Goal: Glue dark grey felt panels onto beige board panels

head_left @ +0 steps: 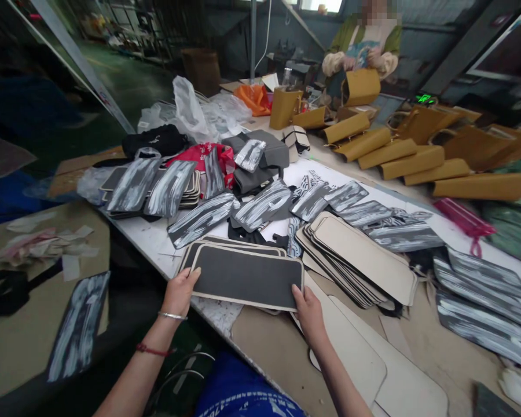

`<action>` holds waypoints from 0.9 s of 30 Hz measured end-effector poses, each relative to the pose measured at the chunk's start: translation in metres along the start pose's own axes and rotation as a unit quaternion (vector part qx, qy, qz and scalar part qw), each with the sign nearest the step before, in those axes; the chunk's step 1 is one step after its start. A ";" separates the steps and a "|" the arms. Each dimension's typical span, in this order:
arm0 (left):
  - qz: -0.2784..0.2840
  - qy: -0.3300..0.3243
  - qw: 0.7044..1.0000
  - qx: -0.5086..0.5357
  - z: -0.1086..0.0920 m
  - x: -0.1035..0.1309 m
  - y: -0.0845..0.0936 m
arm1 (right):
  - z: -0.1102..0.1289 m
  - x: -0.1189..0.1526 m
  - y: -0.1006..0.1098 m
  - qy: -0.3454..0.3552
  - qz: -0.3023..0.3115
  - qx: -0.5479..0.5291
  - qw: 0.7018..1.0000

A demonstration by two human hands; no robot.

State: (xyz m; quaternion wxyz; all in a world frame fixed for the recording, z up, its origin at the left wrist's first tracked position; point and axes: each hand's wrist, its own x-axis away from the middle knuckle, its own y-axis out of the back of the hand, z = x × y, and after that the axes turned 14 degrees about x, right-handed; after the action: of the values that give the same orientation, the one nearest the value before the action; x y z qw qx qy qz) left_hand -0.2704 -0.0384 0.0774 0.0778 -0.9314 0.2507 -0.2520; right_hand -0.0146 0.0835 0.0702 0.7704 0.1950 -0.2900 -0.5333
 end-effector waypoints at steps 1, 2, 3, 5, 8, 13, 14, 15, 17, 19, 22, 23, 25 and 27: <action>-0.008 -0.004 1.000 -0.001 -0.004 -0.004 0.002 | 0.004 -0.005 -0.003 0.011 -0.006 0.018 1.000; -0.020 -0.013 1.000 -0.015 -0.009 -0.008 0.004 | 0.009 -0.010 -0.005 0.020 -0.010 0.037 0.999; -0.037 -0.029 0.998 -0.045 -0.015 -0.011 0.006 | 0.014 -0.014 -0.007 0.032 -0.012 0.059 0.998; -0.081 -0.086 0.982 -0.150 -0.027 -0.012 0.013 | 0.021 -0.018 -0.006 0.057 -0.019 0.118 0.991; -0.123 -0.184 0.912 -0.344 -0.036 -0.001 0.021 | 0.021 -0.013 0.004 0.076 -0.037 0.211 0.974; 0.058 -0.227 0.879 -0.416 0.012 0.039 0.003 | -0.018 0.028 0.038 0.049 -0.043 0.312 0.948; 0.139 -0.239 0.866 -0.416 0.029 0.048 -0.007 | -0.030 0.039 0.046 0.047 -0.037 0.337 0.940; 0.230 -0.259 0.843 -0.412 0.046 0.058 -0.018 | -0.043 0.051 0.052 0.045 -0.028 0.362 0.931; 0.345 -0.312 0.785 -0.409 0.078 0.076 -0.041 | -0.069 0.071 0.061 0.033 -0.005 0.409 0.912; 0.419 -0.363 0.726 -0.406 0.105 0.090 -0.062 | -0.092 0.085 0.064 0.009 0.020 0.441 0.897; 0.481 -0.428 0.651 -0.402 0.130 0.098 -0.082 | -0.113 0.091 0.062 -0.010 0.043 0.460 0.887; 0.493 -0.448 0.628 -0.402 0.136 0.097 -0.086 | -0.116 0.090 0.062 -0.005 0.049 0.464 0.885; 0.511 -0.486 0.582 -0.405 0.147 0.091 -0.092 | -0.116 0.090 0.067 0.016 0.061 0.468 0.881; 0.527 -0.524 0.531 -0.407 0.158 0.080 -0.096 | -0.115 0.091 0.078 0.043 0.067 0.471 0.878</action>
State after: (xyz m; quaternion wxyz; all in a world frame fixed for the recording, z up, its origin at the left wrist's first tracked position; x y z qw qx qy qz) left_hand -0.0892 0.0070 0.0016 -0.0733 -0.5260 0.6861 0.4973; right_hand 0.1395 0.0246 0.0528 0.6326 0.5379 -0.4863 -0.2722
